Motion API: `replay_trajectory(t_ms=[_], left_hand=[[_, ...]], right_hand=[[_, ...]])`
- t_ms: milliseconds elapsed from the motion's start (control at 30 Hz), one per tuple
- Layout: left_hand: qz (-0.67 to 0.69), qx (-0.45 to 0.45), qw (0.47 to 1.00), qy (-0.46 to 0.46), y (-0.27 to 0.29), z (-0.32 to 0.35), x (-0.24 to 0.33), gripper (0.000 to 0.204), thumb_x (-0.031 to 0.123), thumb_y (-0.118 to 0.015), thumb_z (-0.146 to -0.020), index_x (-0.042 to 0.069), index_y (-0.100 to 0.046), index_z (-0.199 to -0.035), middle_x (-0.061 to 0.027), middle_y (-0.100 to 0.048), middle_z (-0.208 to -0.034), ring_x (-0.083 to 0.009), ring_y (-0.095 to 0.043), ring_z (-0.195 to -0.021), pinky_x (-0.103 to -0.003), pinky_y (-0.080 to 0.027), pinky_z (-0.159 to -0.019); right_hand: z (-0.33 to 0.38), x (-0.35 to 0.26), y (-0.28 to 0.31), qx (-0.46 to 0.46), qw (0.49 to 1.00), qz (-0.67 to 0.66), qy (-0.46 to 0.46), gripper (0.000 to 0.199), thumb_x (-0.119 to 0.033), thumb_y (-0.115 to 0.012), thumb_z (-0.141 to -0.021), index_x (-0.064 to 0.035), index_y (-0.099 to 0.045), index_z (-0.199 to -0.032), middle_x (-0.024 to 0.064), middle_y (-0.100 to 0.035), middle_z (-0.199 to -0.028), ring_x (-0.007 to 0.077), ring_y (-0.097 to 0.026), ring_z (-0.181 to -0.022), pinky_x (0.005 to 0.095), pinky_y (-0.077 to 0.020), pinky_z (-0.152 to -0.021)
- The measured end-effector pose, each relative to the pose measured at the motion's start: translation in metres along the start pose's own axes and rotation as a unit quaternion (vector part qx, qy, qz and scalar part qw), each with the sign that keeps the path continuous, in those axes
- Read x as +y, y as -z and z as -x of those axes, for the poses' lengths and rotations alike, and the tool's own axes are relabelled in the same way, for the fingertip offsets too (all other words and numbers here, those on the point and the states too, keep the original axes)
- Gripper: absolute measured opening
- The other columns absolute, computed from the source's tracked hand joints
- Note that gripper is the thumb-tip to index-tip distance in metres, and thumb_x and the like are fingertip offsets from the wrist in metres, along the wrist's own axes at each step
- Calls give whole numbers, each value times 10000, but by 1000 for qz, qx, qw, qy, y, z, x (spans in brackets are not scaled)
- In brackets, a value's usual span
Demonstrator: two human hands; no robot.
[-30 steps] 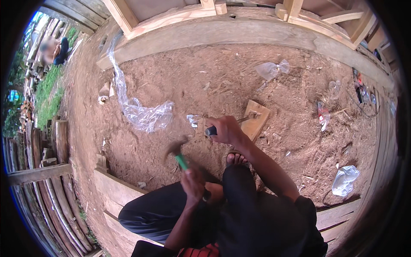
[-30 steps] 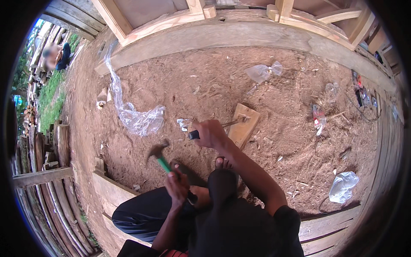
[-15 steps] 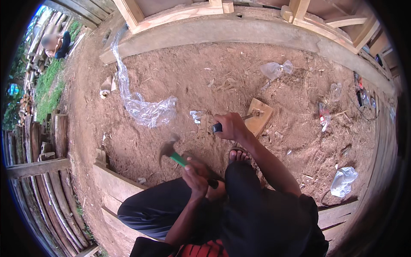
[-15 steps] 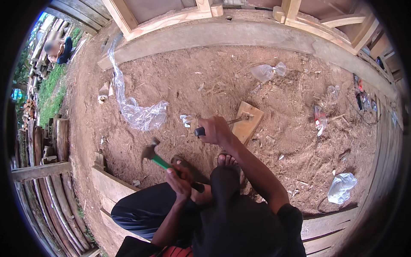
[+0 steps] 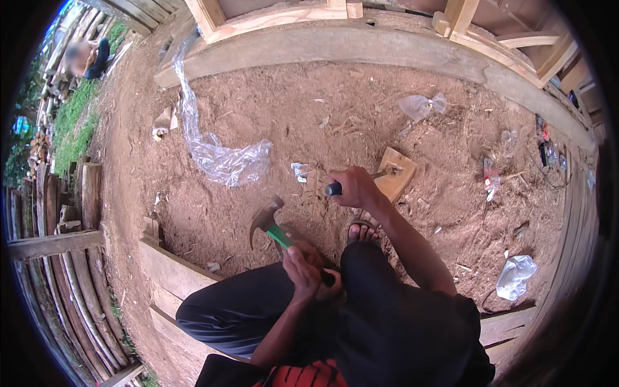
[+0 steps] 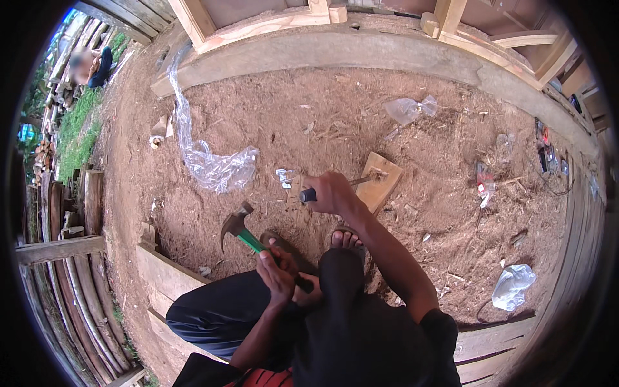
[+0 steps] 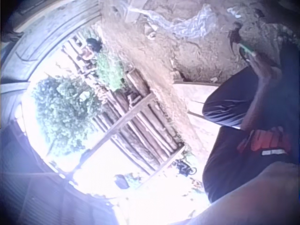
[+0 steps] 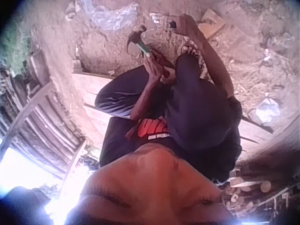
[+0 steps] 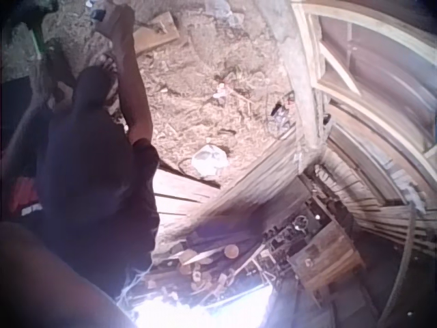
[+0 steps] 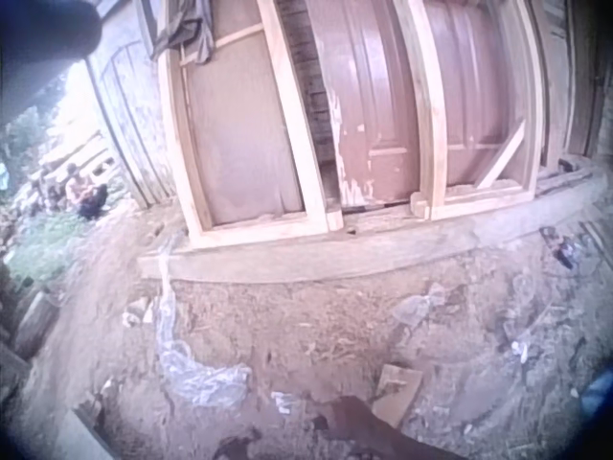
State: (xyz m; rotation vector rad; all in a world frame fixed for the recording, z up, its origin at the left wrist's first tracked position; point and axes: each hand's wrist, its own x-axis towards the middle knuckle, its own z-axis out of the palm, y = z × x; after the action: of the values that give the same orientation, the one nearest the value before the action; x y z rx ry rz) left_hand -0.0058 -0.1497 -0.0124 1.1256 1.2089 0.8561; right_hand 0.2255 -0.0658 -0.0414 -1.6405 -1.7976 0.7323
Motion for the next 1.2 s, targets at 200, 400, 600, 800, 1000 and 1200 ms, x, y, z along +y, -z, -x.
replay_trajectory(t_ms=[200,400,600,800,1000,1200], left_hand=[[116,47,992,31,0,-2,10,397,448,-354,-1029,105,-439,-848,33,-378,-569,-71,-377,-448,-202,-279,-387],[-37,-48,996,70,11,-6,0,369,441,-389,-1015,106,-447,-874,14,-399,-603,-125,-360,-428,-253,-316,-372],[6,-47,996,77,7,4,-15,406,488,-399,-1006,113,-450,-860,41,-389,-602,-97,-356,-430,-253,-311,-374],[155,51,983,85,-9,6,-4,422,454,-379,-1014,100,-459,-799,37,-412,-594,-76,-414,-472,-250,-344,-418],[-9,-26,994,107,14,-5,10,340,400,-397,-1028,118,-463,-850,49,-368,-580,-62,-367,-437,-235,-316,-375],[46,75,987,138,34,-23,15,383,448,-365,-1028,111,-429,-860,36,-330,-554,-60,-317,-396,-224,-268,-341]], right_hand=[[0,1,0,-19,1000,18,-17,201,-221,-695,-673,-76,-606,-780,171,-629,-649,378,-647,-653,473,-514,-610],[1,3,-2,9,1000,17,-10,217,-228,-700,-663,-72,-596,-773,172,-623,-645,380,-645,-656,476,-521,-620],[-1,3,-2,-11,1000,15,0,261,-228,-705,-644,-90,-634,-854,164,-633,-657,383,-643,-656,474,-520,-619],[-1,3,-5,16,999,25,11,217,-233,-711,-647,-87,-615,-777,151,-638,-652,379,-640,-644,466,-515,-602],[-4,8,-11,12,999,41,-15,215,-228,-707,-651,-86,-617,-785,157,-639,-658,377,-645,-645,475,-516,-611],[-17,17,-47,-29,994,103,-9,202,-232,-699,-676,-74,-624,-777,165,-639,-667,361,-659,-659,457,-525,-613]])
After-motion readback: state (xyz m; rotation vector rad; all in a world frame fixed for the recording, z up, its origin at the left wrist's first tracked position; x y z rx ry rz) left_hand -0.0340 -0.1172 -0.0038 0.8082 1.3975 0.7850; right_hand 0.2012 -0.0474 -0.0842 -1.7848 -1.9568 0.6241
